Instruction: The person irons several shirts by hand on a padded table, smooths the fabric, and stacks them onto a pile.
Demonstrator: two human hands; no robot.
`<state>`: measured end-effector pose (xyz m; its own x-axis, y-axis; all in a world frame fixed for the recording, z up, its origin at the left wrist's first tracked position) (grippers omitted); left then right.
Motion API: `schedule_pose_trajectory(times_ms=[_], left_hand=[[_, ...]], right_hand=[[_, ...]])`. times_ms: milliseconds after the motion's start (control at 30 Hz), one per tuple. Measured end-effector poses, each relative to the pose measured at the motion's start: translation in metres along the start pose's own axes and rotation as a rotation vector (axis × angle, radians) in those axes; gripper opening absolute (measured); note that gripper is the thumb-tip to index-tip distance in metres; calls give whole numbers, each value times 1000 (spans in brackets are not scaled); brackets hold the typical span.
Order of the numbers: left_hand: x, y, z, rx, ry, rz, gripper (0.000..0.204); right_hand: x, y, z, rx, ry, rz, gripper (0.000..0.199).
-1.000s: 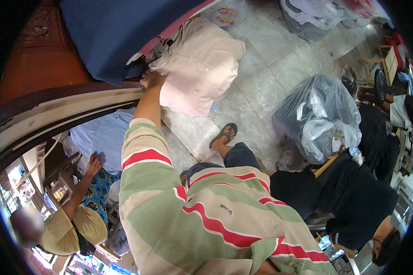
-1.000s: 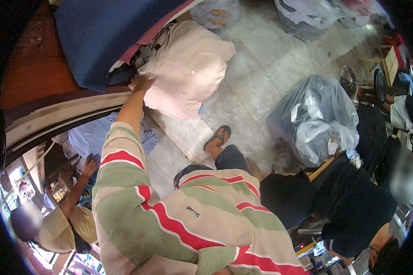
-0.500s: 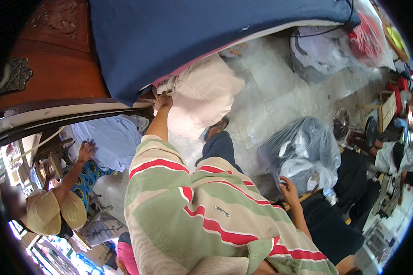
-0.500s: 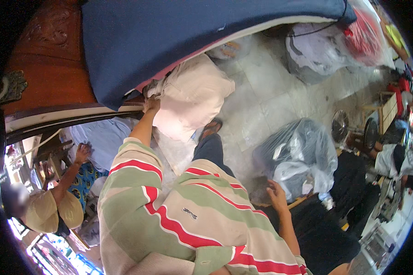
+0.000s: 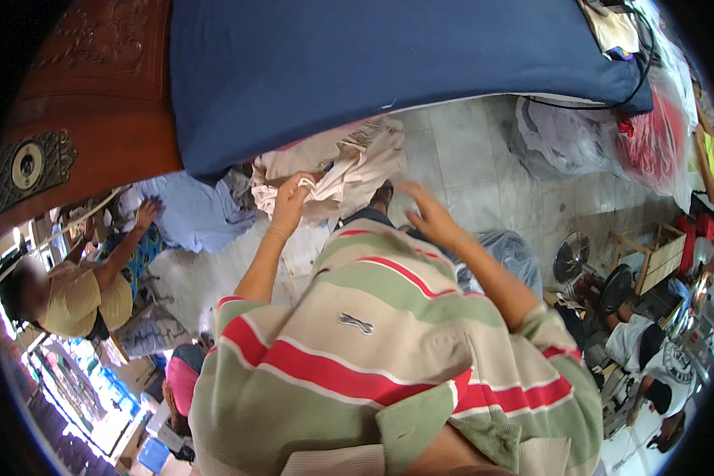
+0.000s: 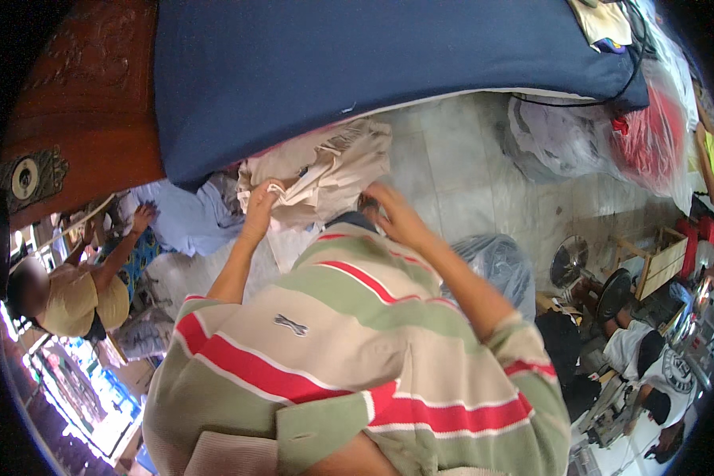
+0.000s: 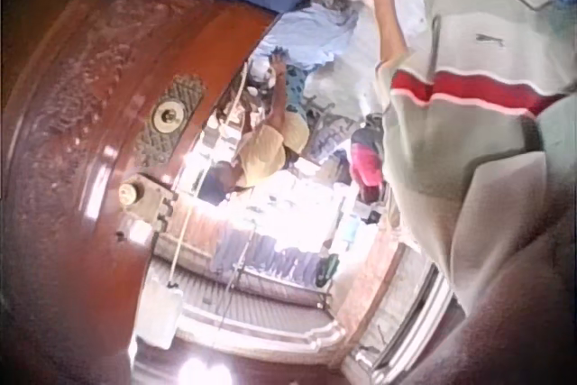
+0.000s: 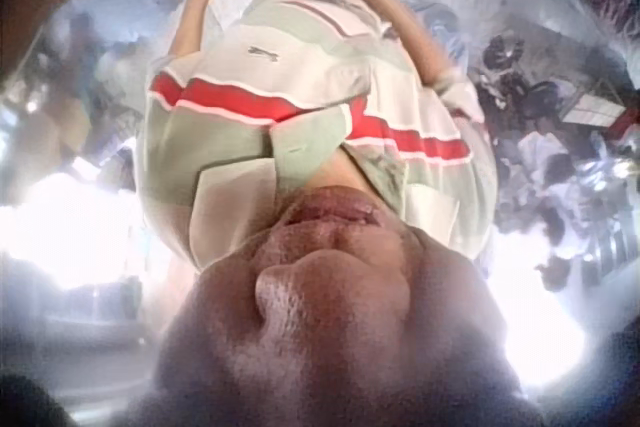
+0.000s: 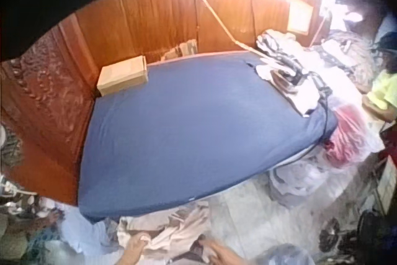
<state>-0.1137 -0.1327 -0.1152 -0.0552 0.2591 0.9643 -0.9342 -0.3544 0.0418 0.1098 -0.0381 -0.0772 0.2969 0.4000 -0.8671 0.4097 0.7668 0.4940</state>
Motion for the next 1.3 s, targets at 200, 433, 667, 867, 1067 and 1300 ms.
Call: schedule_pose_trajectory(times_ms=[200, 433, 667, 867, 1067, 1300], left_hand=[[158, -58, 38, -4, 70, 463, 14], [242, -75, 119, 334, -346, 689, 17], [283, -120, 157, 723, -441, -45, 24], [325, -153, 156, 698, -498, -71, 39], [357, -179, 131, 701, -486, -246, 31], [374, -185, 112, 761, -441, -556, 15]], right_hand=[[-53, -24, -93, -495, 524, 556, 59], [-57, 54, -61, -515, 733, 41, 36], [-79, 251, -50, -185, 436, -150, 16], [-105, 305, -44, -473, 369, -135, 15], [-140, 362, -46, -384, 502, -70, 20], [-139, 380, -44, -521, 401, -207, 23]])
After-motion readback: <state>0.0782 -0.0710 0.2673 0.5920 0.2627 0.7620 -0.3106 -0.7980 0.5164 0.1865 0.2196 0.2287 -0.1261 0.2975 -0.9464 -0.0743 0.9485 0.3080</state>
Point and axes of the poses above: each hand's wrist, its own z-axis away from the middle knuckle, its own y-axis out of the back of the hand, x = y × z, the point moved 10 cm from there along -z, towards the middle knuckle, and after that the axes turned 12 degrees about z, right-handed, at the moved point
